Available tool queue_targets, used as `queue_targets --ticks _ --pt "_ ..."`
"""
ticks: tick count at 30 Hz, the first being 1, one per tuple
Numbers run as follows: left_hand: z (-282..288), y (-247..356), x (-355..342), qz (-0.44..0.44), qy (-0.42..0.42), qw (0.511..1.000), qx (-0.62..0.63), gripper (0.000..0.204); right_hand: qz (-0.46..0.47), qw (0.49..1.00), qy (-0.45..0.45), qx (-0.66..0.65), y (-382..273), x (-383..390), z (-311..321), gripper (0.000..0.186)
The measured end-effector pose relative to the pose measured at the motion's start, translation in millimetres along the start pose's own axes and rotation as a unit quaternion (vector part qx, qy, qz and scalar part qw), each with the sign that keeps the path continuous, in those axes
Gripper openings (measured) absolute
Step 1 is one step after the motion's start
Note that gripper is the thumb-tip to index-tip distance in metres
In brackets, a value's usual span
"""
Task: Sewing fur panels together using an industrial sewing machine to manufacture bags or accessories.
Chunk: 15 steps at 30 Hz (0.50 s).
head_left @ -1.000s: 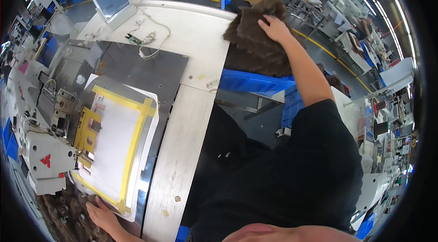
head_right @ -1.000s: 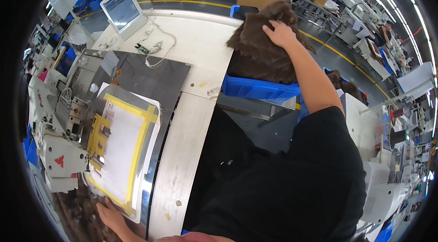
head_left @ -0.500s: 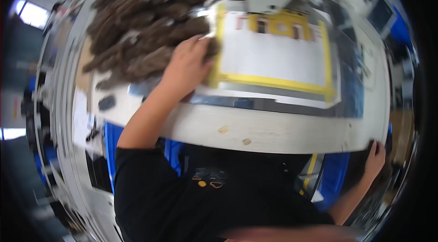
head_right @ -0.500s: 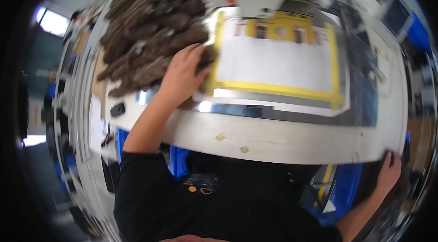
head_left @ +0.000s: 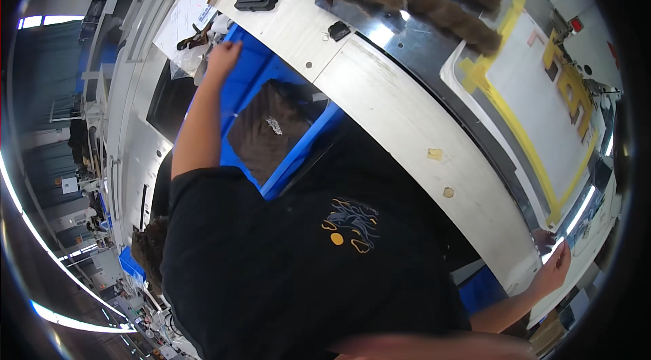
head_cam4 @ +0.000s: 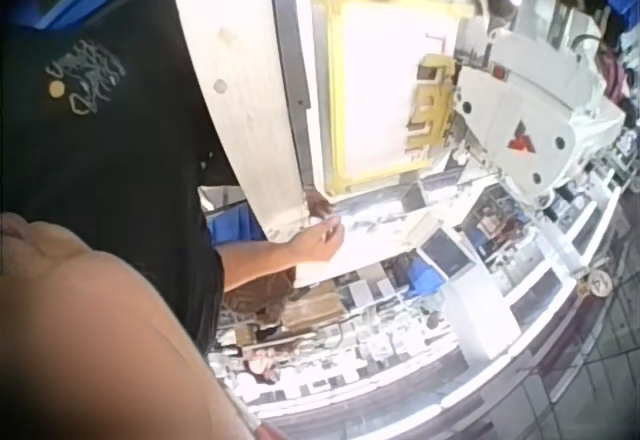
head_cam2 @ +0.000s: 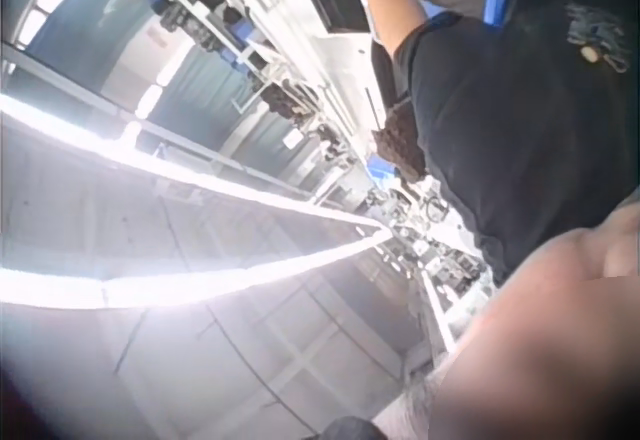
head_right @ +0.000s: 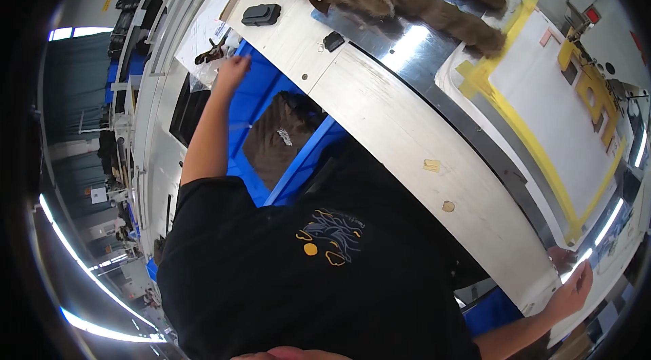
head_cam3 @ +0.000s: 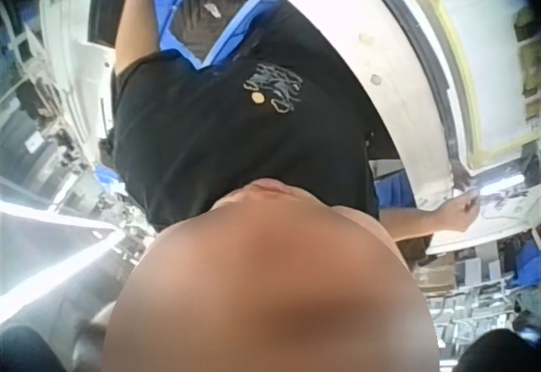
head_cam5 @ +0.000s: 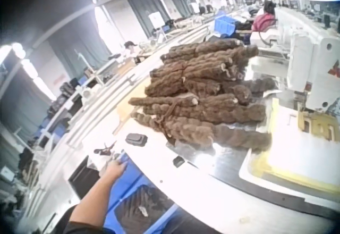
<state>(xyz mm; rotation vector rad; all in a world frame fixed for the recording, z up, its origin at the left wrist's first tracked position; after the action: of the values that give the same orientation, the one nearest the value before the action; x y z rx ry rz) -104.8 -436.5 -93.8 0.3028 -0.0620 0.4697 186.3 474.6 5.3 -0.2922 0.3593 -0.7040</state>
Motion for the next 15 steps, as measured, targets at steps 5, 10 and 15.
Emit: queue_targets --ticks 5,10,15 --pt "-91 -55 58 -0.078 -0.048 0.994 0.058 0.045 0.071 0.996 -0.035 -0.038 -15 -11 -18 0.032" --pt "-97 -40 77 -0.049 -0.109 0.993 -0.017 0.058 0.086 0.995 -0.049 -0.032 -26 -16 -25 0.032" --pt "-76 -33 78 -0.058 -0.153 0.985 -0.054 0.052 0.083 0.995 -0.055 -0.024 -31 -14 -28 0.032"
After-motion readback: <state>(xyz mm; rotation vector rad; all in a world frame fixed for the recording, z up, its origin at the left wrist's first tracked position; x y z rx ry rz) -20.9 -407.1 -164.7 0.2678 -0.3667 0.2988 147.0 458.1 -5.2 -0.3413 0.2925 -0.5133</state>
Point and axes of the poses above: each hand's wrist, its own x-axis away from the middle knuckle, its own z-axis out of the back of the hand, y = z × x, the point moved 3 cm from there along -x, towards the middle knuckle, and after that the axes turned 2 degrees about y, right-handed, at the moved point
